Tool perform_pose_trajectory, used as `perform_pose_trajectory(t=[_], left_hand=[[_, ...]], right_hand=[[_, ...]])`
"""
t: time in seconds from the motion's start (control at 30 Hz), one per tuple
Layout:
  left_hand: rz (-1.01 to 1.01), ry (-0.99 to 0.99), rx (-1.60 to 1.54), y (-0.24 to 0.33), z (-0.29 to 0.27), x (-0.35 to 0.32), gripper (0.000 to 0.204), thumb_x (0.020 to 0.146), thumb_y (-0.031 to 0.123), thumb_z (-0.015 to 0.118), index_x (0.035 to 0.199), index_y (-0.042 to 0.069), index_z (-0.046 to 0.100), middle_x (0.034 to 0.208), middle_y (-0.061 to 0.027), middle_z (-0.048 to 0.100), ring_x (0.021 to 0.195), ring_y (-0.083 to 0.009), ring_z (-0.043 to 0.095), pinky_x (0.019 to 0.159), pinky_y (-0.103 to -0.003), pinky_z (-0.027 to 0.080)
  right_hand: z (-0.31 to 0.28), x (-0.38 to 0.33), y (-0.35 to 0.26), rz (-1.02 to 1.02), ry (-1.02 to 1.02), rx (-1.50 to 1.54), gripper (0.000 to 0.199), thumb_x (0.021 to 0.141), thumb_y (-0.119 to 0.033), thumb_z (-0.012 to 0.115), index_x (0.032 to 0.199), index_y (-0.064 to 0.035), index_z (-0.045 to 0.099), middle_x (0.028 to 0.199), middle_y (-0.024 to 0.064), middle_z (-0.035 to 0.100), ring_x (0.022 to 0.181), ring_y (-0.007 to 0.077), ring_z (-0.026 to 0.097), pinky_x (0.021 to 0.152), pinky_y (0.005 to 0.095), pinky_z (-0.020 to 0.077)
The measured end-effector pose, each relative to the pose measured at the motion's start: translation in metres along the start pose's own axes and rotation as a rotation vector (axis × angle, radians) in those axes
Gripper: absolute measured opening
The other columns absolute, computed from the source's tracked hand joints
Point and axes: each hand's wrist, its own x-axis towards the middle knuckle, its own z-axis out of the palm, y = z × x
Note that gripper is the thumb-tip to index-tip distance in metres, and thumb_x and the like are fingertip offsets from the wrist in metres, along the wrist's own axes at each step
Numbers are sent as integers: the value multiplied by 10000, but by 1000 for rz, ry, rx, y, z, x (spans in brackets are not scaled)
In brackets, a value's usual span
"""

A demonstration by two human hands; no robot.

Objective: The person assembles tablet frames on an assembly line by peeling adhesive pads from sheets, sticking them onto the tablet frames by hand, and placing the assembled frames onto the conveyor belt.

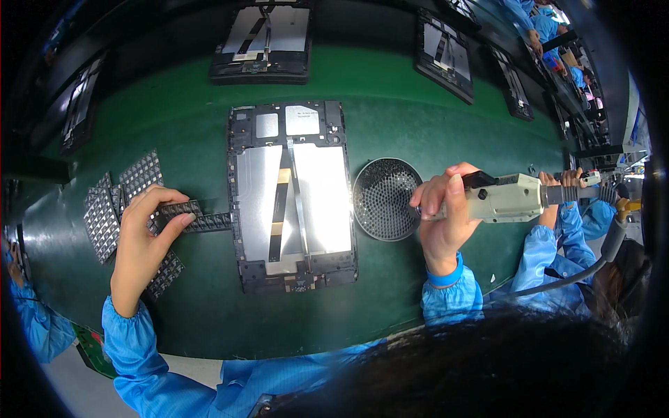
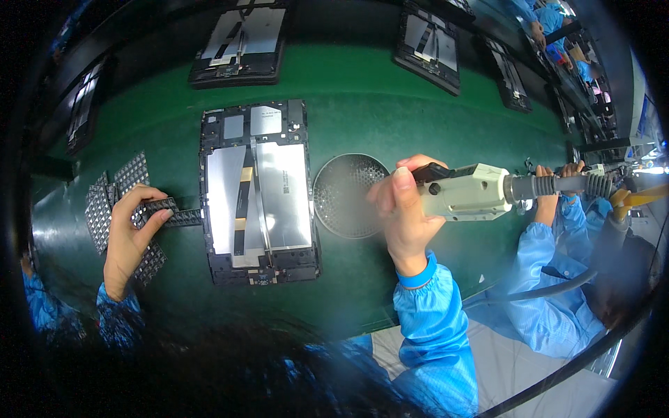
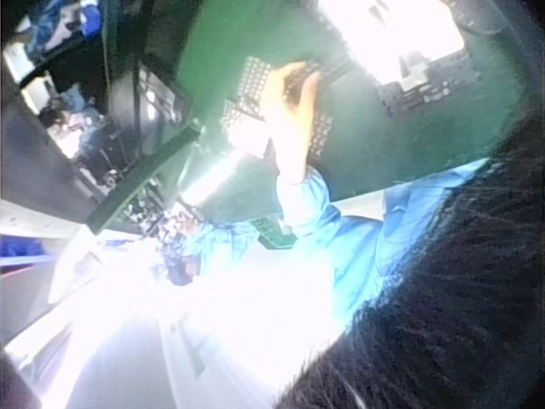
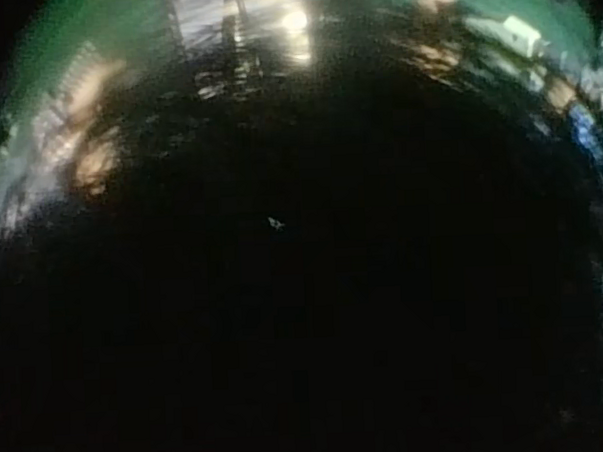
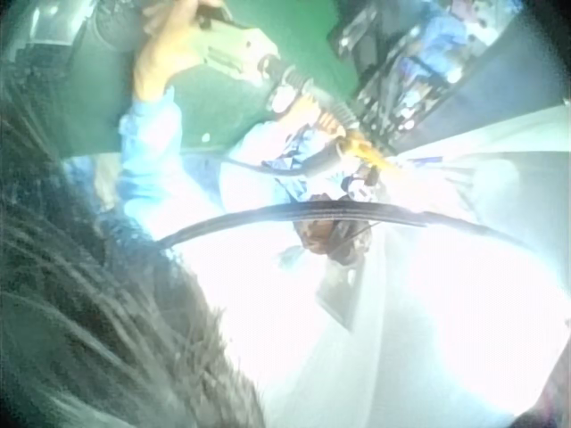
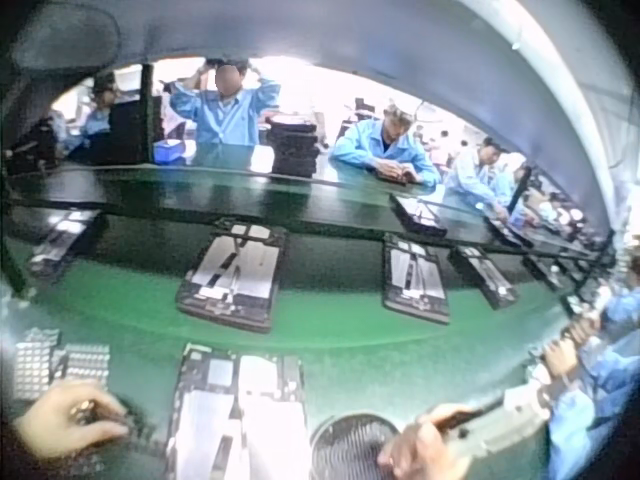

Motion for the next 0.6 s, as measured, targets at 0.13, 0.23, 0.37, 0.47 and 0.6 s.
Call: perform_pose_trajectory(t=[0.13, 0.23, 0.37, 0.47, 0.6], left_hand=[[-2, 29, 0, -1, -4, -8, 241, 785, 74, 770, 980, 5, 648, 935, -110, 671, 910, -275, 632, 843, -349, 462], [-75, -1, -104, -4, -4, -13, 258, 791, 96, 779, 1002, 16, 654, 947, -112, 681, 906, -267, 646, 839, -345, 463], [117, -28, -35, -24, 7, 5, 266, 811, 177, 782, 1027, 62, 678, 960, -87, 688, 890, -260, 649, 845, -347, 429], [159, -57, 87, -31, -2, 1, 218, 786, 144, 789, 972, 65, 705, 912, -96, 668, 826, -283, 623, 776, -361, 454], [126, -10, 86, -33, -5, -5, 129, 781, 140, 788, 864, 67, 720, 989, -68, 621, 930, -254, 594, 836, -353, 418]], right_hand=[[6, -1, 3, 15, -25, 59, 202, 993, -176, 551, 1072, -1, 491, 576, 22, 427, 462, 112, 404, 459, 317, 439], [8, 0, 12, 35, 32, 12, 244, 987, -196, 564, 1114, 5, 505, 590, 17, 439, 472, 115, 415, 479, 307, 445], [-7, 1, 20, -59, 65, 85, 434, 967, -274, 617, 1259, 19, 485, 643, 26, 485, 507, 139, 482, 512, 330, 472], [1, -2, 17, -72, -19, 181, 416, 991, -303, 573, 1259, 2, 486, 648, -4, 443, 572, 117, 465, 561, 298, 440], [5, -4, 7, -56, 27, 244, 403, 1019, -342, 511, 1277, -34, 483, 685, -33, 381, 629, 95, 390, 588, 277, 370]])
